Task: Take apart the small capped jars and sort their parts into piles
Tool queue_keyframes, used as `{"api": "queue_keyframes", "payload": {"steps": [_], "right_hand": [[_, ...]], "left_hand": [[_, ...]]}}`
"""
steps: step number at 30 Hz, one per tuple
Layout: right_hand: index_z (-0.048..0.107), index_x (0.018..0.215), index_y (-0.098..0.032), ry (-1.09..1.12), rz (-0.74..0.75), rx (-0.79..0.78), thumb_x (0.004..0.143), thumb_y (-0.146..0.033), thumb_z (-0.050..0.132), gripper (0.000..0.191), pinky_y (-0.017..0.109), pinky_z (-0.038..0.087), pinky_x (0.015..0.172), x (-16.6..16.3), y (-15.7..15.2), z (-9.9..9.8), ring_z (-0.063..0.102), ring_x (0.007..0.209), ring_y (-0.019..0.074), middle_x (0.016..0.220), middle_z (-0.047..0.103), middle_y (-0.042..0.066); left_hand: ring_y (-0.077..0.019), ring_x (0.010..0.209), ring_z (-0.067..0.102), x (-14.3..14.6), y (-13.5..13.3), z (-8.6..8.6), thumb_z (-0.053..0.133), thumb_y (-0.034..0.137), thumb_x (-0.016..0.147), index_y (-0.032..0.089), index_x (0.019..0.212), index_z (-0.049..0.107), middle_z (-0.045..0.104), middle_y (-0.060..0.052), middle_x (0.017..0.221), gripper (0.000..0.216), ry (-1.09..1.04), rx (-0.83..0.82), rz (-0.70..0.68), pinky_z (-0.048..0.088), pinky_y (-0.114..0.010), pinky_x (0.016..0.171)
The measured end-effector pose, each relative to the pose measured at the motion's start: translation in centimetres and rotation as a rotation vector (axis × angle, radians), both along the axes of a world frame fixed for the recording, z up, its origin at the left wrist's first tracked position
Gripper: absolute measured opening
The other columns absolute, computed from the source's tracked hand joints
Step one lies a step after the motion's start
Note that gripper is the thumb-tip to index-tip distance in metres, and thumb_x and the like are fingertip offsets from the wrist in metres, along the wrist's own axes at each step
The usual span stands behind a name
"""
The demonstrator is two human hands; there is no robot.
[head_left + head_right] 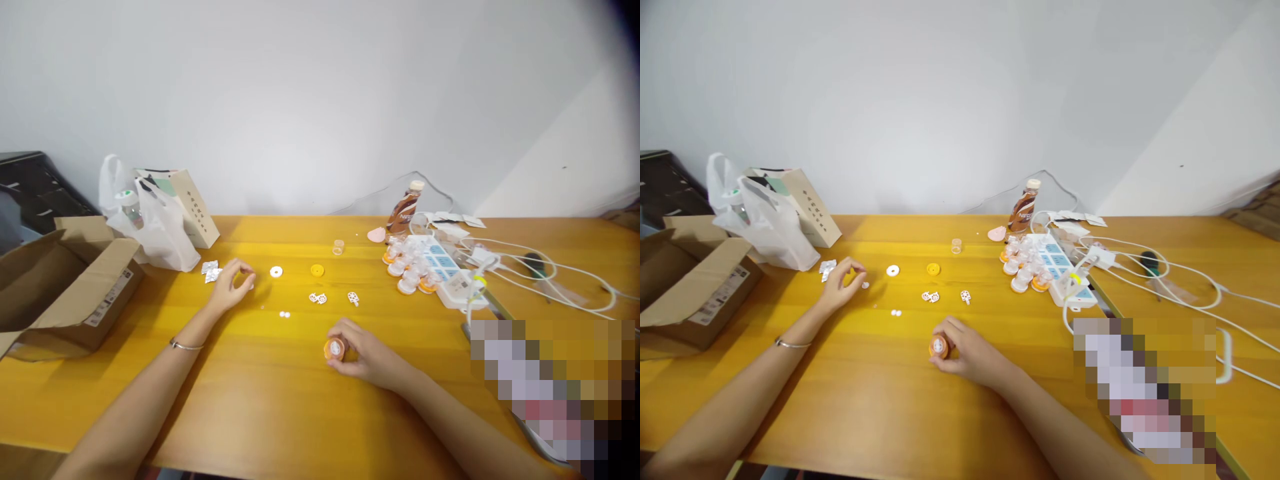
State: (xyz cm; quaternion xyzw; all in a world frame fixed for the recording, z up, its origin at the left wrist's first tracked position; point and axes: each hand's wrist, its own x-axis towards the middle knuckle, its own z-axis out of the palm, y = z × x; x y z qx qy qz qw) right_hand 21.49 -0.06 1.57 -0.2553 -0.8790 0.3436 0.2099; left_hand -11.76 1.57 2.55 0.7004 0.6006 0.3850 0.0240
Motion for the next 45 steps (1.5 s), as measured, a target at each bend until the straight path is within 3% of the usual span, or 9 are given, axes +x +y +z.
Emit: {"api": "queue_keyframes", "payload": {"steps": [2,5,8,18,21,25,29,40,45], "right_hand": [[0.048,0.088,-0.02,0.006,-0.037,-0.063,0.075,-0.029,0.061,0.02,0.025,0.042,0.066,0.0,0.1,-0.4,0.049,0.071,0.0126,0.083,0.054,0.002],[0.045,0.086,-0.02,0.001,-0.09,-0.151,0.073,-0.035,0.064,0.028,0.024,0.041,0.062,-0.2,0.3,-0.8,0.048,0.068,0.0118,0.079,0.054,0.0],[0.044,0.084,-0.02,-0.007,-0.117,-0.199,0.068,-0.042,0.068,0.036,0.022,0.038,0.057,-0.4,0.3,-1.0,0.044,0.063,0.0105,0.073,0.051,-0.003],[0.045,0.08,-0.019,0.004,-0.127,-0.252,0.069,-0.038,0.067,0.031,0.021,0.035,0.053,-1.0,0.3,-1.3,0.043,0.059,0.0095,0.069,0.052,-0.004],[0.044,0.081,-0.02,0.0,-0.144,-0.18,0.068,-0.044,0.067,0.036,0.022,0.036,0.054,-1.3,0.0,-1.0,0.042,0.059,0.0098,0.069,0.051,-0.004],[0.037,0.076,-0.021,-0.074,-0.317,-0.07,0.058,-0.057,0.068,0.051,0.022,0.031,0.049,-2.3,-0.8,-1.0,0.04,0.054,0.0101,0.064,0.047,-0.005],[0.035,0.066,-0.022,-0.216,-0.383,0.063,0.068,-0.056,0.059,0.042,0.022,0.025,0.046,-3.2,-1.1,-1.3,0.039,0.047,0.0104,0.054,0.045,-0.005],[0.042,0.067,-0.02,-0.135,-0.155,0.47,0.079,-0.031,0.048,0.018,0.025,0.031,0.057,-3.0,-0.6,-1.9,0.046,0.057,0.0129,0.063,0.053,0.0],[0.045,0.081,-0.019,-0.099,0.051,0.346,0.074,-0.019,0.05,0.008,0.026,0.038,0.066,-1.9,-0.2,-0.5,0.049,0.069,0.014,0.077,0.054,0.002]], "left_hand": [[-0.0171,0.079,0.052,2.6,-1.3,0.6,0.053,0.034,0.077,0.017,0.083,0.052,0.056,-0.005,0.081,0.018,0.03,0.024,-0.123,0.04,-0.03,0.076],[-0.0183,0.081,0.052,7.2,-3.5,0.6,0.064,0.048,0.068,0.018,0.093,0.053,0.058,-0.005,0.086,0.04,0.174,-0.087,-0.469,0.039,-0.032,0.078],[-0.0184,0.081,0.051,10.9,-5.0,-0.4,0.062,0.059,0.065,0.017,0.099,0.052,0.057,-0.006,0.091,0.055,0.259,-0.198,-0.632,0.04,-0.03,0.073],[-0.0141,0.07,0.046,13.3,-5.0,-2.1,0.057,0.048,0.076,0.017,0.079,0.048,0.05,-0.002,0.076,0.032,0.136,-0.235,-0.525,0.037,-0.025,0.063],[-0.0137,0.067,0.045,13.4,-5.1,-2.3,0.059,0.044,0.074,0.018,0.074,0.044,0.048,-0.001,0.074,0.03,0.116,-0.245,-0.488,0.035,-0.025,0.06],[-0.0138,0.065,0.045,13.7,-5.1,-3.0,0.063,0.041,0.069,0.018,0.071,0.041,0.048,0.0,0.072,0.032,0.075,-0.247,-0.423,0.034,-0.025,0.058],[-0.015,0.067,0.048,13.9,-5.1,-3.4,0.067,0.03,0.061,0.019,0.07,0.041,0.051,0.0,0.071,0.029,0.045,-0.26,-0.436,0.036,-0.026,0.061],[-0.0122,0.063,0.047,14.1,-5.1,-2.5,0.066,0.026,0.057,0.017,0.065,0.044,0.051,0.002,0.066,0.025,0.043,-0.316,-0.446,0.031,-0.023,0.058],[-0.0125,0.064,0.048,13.6,-4.9,-1.9,0.067,0.026,0.056,0.017,0.068,0.047,0.052,0.002,0.069,0.025,0.1,-0.367,-0.498,0.031,-0.023,0.061]]}}
